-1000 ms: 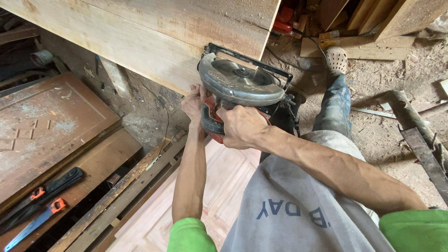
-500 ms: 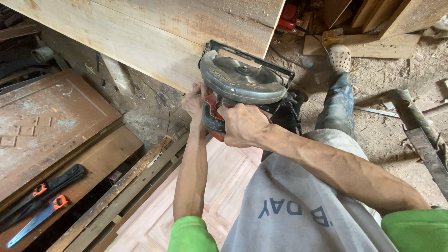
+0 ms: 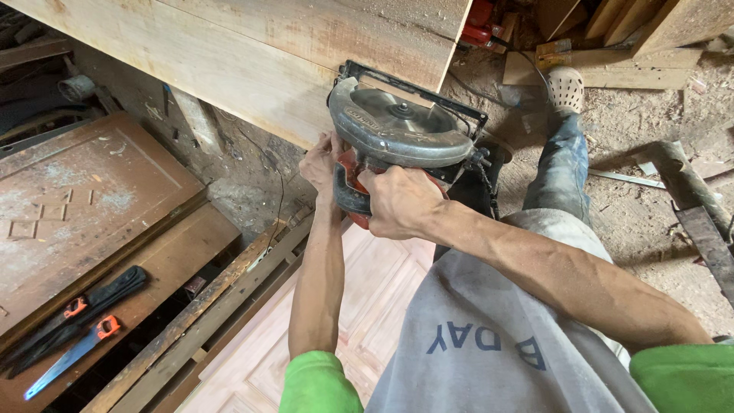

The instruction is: The person uses a circular saw to cut a long plank of wood along a marked line. The cut is performed in multiple passes, with the person repositioning the saw and guiding it steadily along the plank.

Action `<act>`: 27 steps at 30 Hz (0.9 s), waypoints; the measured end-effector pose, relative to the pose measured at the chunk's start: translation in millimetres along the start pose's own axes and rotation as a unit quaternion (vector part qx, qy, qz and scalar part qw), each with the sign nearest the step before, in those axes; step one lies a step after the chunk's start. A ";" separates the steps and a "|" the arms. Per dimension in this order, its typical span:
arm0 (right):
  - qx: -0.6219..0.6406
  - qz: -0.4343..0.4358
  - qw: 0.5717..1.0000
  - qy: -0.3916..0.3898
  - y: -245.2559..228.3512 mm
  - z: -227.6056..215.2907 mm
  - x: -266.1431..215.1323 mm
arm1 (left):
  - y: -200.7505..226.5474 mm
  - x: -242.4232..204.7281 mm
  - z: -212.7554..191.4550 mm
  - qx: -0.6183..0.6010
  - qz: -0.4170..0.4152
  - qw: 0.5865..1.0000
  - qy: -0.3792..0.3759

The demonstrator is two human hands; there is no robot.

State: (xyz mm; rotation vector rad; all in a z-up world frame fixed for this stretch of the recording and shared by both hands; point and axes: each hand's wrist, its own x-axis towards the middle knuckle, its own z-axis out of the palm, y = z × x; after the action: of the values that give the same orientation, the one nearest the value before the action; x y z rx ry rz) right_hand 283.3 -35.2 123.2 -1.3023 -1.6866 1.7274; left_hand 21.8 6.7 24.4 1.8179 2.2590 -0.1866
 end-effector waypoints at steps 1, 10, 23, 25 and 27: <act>0.001 -0.003 1.000 0.003 0.0 0.4 0.2 | 0.7 -0.3 -0.8 -0.011 -0.001 1.000 0.003; -0.002 -0.001 1.000 -0.008 1.5 3.4 4.0 | -0.2 1.1 3.4 0.017 0.013 0.999 0.032; 0.006 -0.009 1.000 0.009 0.3 0.9 5.0 | -3.0 5.0 2.1 0.018 0.028 0.999 0.029; 0.011 -0.014 1.000 0.014 1.2 2.9 4.8 | -6.4 5.3 4.5 0.027 0.021 0.999 0.021; 0.019 -0.017 1.000 0.013 2.1 3.7 6.6 | -8.7 5.6 6.3 0.020 0.042 0.998 0.047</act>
State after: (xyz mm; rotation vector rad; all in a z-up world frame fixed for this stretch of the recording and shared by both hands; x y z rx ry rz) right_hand 277.7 -32.4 118.5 -1.2677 -1.6428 1.7082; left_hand 12.9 8.5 16.5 1.9781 2.2493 -0.1364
